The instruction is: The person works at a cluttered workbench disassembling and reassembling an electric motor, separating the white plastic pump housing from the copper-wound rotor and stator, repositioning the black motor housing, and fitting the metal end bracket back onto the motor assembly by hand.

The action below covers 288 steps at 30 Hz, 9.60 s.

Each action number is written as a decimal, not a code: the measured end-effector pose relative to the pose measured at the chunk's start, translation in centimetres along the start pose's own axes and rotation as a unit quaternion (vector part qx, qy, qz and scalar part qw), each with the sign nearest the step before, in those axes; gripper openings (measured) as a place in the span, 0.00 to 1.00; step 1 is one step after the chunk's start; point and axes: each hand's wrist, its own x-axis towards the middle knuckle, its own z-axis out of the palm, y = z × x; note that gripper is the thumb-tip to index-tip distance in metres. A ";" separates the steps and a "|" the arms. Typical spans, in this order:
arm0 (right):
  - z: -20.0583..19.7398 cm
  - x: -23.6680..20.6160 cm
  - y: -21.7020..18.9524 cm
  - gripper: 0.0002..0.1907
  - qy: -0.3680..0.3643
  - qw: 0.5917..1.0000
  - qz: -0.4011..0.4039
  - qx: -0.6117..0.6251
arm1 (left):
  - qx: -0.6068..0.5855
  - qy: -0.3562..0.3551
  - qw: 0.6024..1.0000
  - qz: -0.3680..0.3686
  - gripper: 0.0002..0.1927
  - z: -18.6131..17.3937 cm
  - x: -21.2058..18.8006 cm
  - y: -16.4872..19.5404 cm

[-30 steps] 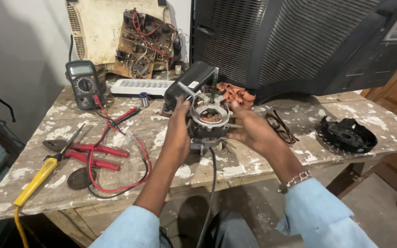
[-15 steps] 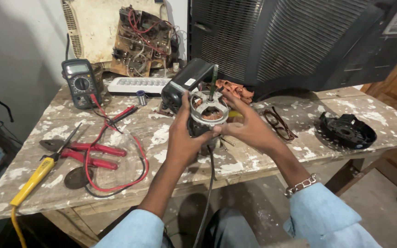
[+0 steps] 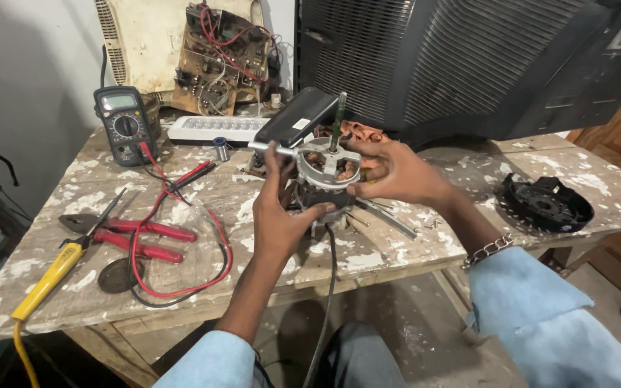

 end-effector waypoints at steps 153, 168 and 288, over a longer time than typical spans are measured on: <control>0.6 -0.4 1.5 0.43 -0.144 0.901 0.129 0.389 | -0.277 -0.038 0.902 -0.327 0.14 -2.4 0.7 -0.6; 1.5 -1.1 1.5 0.48 -0.047 0.924 0.111 0.364 | -0.255 0.002 0.911 -0.324 0.14 -1.8 0.7 -0.9; 1.5 3.6 -1.4 0.32 -0.055 0.981 -0.175 -0.058 | 0.020 -0.147 0.983 -0.108 0.37 -2.4 3.4 -1.8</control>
